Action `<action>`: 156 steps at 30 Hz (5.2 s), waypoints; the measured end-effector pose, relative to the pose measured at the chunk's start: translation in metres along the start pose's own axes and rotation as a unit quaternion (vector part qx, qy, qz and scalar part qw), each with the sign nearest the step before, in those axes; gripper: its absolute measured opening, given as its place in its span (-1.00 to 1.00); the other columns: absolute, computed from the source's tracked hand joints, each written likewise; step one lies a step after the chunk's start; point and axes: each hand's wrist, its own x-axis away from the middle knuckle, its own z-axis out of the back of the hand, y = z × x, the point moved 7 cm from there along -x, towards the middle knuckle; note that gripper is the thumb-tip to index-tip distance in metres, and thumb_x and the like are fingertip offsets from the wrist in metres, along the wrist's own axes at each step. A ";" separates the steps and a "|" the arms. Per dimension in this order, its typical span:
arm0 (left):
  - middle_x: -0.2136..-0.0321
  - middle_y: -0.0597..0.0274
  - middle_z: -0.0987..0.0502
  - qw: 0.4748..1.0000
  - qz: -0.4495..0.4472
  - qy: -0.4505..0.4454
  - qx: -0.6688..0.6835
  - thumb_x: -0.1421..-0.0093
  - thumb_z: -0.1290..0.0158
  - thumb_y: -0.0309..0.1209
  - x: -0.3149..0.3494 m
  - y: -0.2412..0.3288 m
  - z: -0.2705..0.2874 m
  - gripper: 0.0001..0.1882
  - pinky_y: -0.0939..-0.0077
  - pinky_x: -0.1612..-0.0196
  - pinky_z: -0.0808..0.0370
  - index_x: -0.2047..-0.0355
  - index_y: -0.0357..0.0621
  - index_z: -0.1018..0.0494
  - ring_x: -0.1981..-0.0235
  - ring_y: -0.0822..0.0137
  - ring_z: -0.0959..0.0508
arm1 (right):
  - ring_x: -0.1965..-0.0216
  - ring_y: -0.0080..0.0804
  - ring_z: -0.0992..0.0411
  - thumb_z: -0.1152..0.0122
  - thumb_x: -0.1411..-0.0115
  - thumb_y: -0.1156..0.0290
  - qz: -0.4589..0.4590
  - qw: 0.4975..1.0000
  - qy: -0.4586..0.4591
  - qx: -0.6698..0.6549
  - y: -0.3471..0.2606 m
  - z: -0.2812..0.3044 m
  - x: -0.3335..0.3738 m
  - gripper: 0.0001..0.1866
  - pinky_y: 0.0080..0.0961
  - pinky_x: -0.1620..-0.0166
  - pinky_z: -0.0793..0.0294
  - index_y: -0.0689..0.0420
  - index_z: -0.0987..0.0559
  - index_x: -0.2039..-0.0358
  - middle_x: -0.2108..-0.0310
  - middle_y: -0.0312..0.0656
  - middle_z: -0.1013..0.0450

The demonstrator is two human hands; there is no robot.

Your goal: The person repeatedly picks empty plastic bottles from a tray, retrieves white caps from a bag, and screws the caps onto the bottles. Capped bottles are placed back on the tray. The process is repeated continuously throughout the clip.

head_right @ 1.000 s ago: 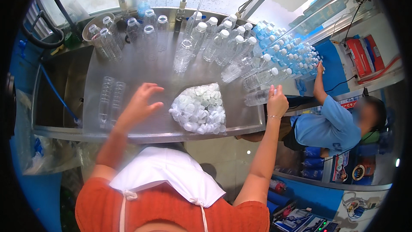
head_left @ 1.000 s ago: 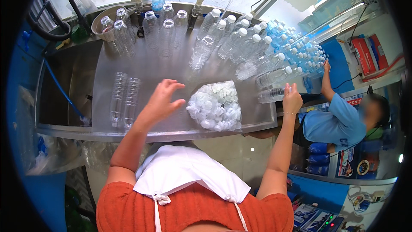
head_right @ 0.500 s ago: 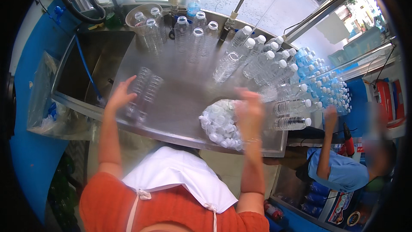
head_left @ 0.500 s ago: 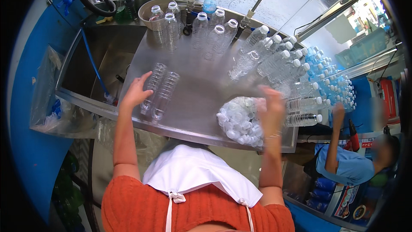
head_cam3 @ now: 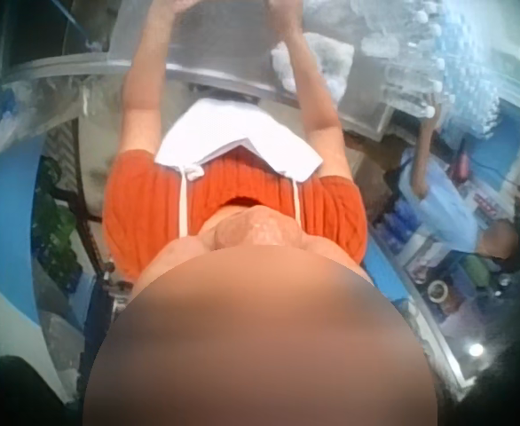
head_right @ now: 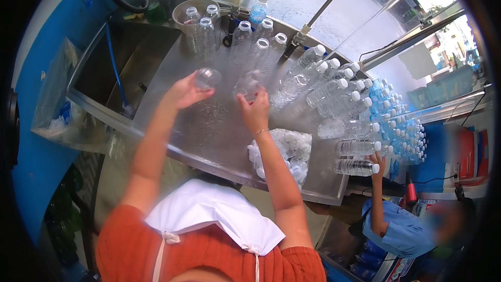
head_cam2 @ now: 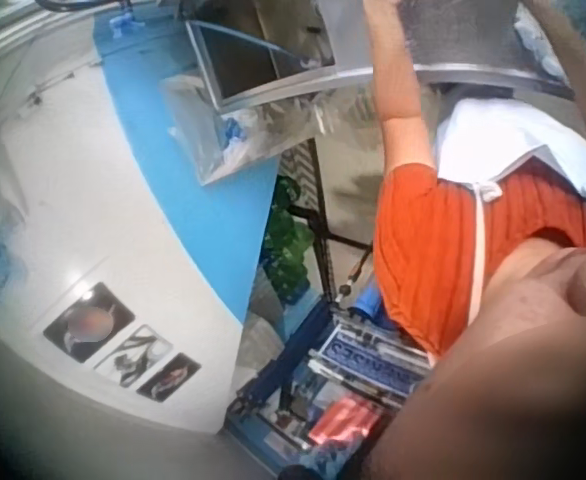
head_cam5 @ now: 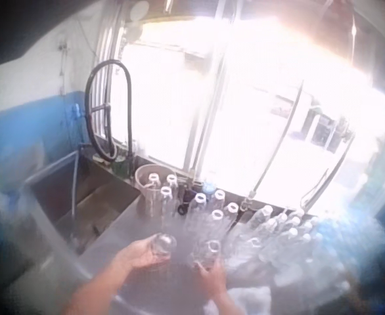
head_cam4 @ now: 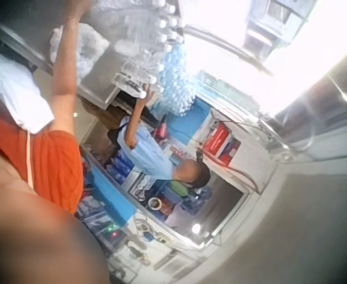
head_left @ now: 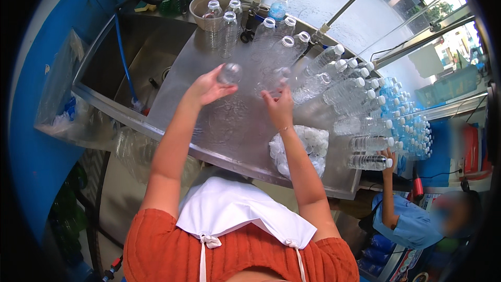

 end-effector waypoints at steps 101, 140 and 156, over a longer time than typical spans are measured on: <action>-0.10 -0.21 -0.15 0.531 -0.116 0.249 -0.801 0.23 -0.35 -0.14 0.142 0.053 0.027 -0.31 0.01 -0.21 -0.21 0.00 0.04 -0.48 -0.12 -0.23 -0.24 | 0.11 -0.49 -0.38 -0.08 -0.30 0.08 -0.205 0.890 -0.156 -0.378 -0.070 -0.051 0.082 -0.48 -0.45 0.14 -0.46 0.03 -0.36 -0.19 -0.03 -0.28 -0.31; -0.01 -0.22 -0.38 0.684 -0.309 -0.016 -0.661 0.06 -0.28 -0.42 -0.081 -0.104 -0.189 -0.12 0.21 -0.04 -0.40 -0.22 -0.41 -0.07 0.00 -0.12 -0.45 | 0.43 -0.18 -0.51 -0.22 -0.01 0.57 -0.053 0.992 -0.008 0.111 0.057 0.162 0.109 -0.82 -0.33 0.39 -0.51 0.23 -0.47 0.33 0.39 -0.04 -0.45; 0.01 -0.26 -0.41 0.720 -0.299 0.016 -0.627 0.13 -0.27 -0.45 -0.037 -0.056 -0.165 -0.17 0.26 -0.03 -0.43 -0.15 -0.44 -0.15 0.00 -0.11 -0.48 | 0.46 -0.48 -0.40 0.20 -0.07 0.71 -0.287 0.776 -0.052 -0.559 0.080 0.067 -0.039 -0.55 -0.57 0.39 -0.49 0.33 -0.36 -0.02 0.35 -0.13 -0.42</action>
